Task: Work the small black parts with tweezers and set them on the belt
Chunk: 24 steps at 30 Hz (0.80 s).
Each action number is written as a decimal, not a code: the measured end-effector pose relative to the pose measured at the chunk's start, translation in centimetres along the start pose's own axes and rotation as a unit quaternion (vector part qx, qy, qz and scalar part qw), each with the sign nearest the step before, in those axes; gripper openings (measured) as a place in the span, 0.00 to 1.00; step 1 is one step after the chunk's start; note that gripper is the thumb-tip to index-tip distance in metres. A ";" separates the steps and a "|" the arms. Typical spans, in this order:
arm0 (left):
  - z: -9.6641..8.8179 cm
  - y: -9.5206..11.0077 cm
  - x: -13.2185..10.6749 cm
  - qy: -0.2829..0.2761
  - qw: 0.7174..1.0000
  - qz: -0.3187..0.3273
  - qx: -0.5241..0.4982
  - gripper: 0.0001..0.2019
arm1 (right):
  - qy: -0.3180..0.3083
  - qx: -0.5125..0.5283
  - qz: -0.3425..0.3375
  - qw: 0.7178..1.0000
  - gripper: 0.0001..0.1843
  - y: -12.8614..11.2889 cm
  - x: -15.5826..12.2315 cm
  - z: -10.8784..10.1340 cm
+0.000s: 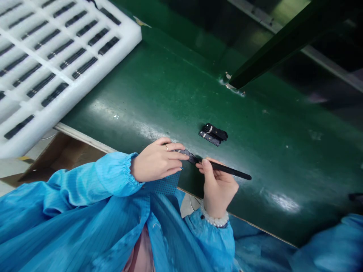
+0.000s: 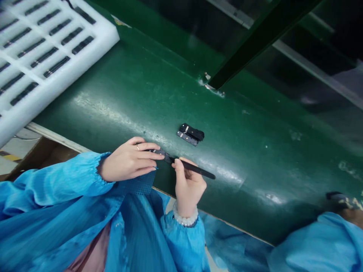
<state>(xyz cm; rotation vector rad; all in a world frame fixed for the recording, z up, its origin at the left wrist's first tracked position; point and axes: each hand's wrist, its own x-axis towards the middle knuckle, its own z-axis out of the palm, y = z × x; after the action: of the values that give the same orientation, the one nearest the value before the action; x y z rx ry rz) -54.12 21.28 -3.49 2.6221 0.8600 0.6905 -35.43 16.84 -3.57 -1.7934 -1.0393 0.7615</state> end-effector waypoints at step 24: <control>0.3 -0.2 0.0 0.003 1.000 0.004 -0.002 0.11 | -0.012 0.000 -0.076 0.997 0.09 1.0 -0.8 -0.4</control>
<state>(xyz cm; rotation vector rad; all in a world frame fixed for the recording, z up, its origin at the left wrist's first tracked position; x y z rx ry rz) -54.10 21.42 -3.81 2.6236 0.8488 0.7031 -35.15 15.77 -4.24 -1.6859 -1.1771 0.6912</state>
